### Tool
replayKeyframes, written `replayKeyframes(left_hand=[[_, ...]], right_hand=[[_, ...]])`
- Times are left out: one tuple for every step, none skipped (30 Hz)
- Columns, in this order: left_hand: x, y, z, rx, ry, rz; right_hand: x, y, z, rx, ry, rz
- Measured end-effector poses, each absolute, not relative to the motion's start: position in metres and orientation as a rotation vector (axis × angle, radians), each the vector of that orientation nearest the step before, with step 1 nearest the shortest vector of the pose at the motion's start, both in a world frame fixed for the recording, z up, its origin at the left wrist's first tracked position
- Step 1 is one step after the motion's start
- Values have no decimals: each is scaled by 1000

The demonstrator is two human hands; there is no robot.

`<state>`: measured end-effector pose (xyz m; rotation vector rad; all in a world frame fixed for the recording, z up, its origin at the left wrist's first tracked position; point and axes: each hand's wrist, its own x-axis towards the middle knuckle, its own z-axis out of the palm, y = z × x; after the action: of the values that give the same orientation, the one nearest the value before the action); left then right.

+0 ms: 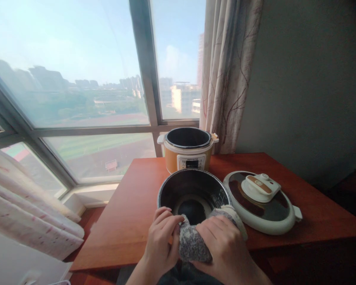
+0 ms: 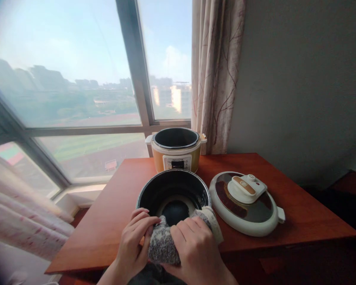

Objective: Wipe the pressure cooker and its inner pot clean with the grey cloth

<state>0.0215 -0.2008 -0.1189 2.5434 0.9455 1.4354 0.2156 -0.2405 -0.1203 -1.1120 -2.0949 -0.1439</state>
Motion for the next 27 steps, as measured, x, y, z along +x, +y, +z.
replayKeyframes(left_hand=[[21, -199, -119, 2538, 935, 1439], [20, -197, -119, 2531, 931, 1434], [20, -195, -119, 2523, 930, 1427], [19, -193, -119, 2513, 930, 1422], [17, -190, -118, 2503, 927, 1423], [15, -188, -117, 2492, 918, 1425], [12, -184, -117, 2485, 901, 1422], [9, -180, -116, 2478, 877, 1416], [6, -176, -115, 2473, 849, 1406], [2, -172, -115, 2468, 823, 1394], [-1, -167, -114, 2463, 801, 1383], [-4, -164, -114, 2459, 785, 1376], [-6, -160, -114, 2455, 778, 1372], [-8, -158, -114, 2453, 778, 1370], [-9, -157, -114, 2453, 783, 1365], [-10, -156, -114, 2457, 790, 1359], [-11, -156, -114, 2465, 794, 1351], [-12, -157, -114, 2475, 797, 1346], [-13, -158, -115, 2485, 800, 1342], [-13, -159, -115, 2494, 807, 1339], [-14, -160, -115, 2501, 817, 1337], [-13, -162, -115, 2507, 828, 1335], [-13, -164, -114, 2516, 841, 1329], [-11, -168, -114, 2528, 858, 1321], [-9, -172, -113, 2547, 879, 1306], [-6, -178, -112, 2572, 900, 1290], [-2, -184, -112, 2602, 921, 1272]], right_hand=[[218, -239, -119, -1094, -2128, -138], [222, -238, -117, -1080, -2161, -123], [228, -236, -115, -1068, -2192, -101], [233, -233, -113, -1052, -2221, -75], [240, -231, -112, -1036, -2247, -44], [247, -227, -110, -1019, -2271, -7], [254, -224, -108, -1002, -2295, 35], [261, -220, -107, -986, -2321, 80], [268, -216, -105, -973, -2346, 122], [273, -213, -104, -963, -2365, 160], [277, -210, -103, -957, -2380, 190], [280, -208, -102, -954, -2388, 210], [281, -206, -101, -954, -2387, 219], [281, -206, -101, -959, -2377, 217], [280, -207, -101, -968, -2360, 205], [278, -209, -102, -983, -2334, 188], [275, -211, -103, -997, -2303, 170], [272, -214, -103, -1011, -2271, 153], [268, -216, -104, -1022, -2243, 140], [266, -218, -105, -1029, -2220, 129], [263, -220, -105, -1031, -2202, 119], [261, -221, -105, -1032, -2188, 108], [259, -222, -106, -1035, -2177, 98], [257, -223, -106, -1042, -2168, 90], [255, -223, -106, -1051, -2161, 84], [253, -224, -106, -1063, -2155, 80], [251, -225, -107, -1076, -2148, 75]])
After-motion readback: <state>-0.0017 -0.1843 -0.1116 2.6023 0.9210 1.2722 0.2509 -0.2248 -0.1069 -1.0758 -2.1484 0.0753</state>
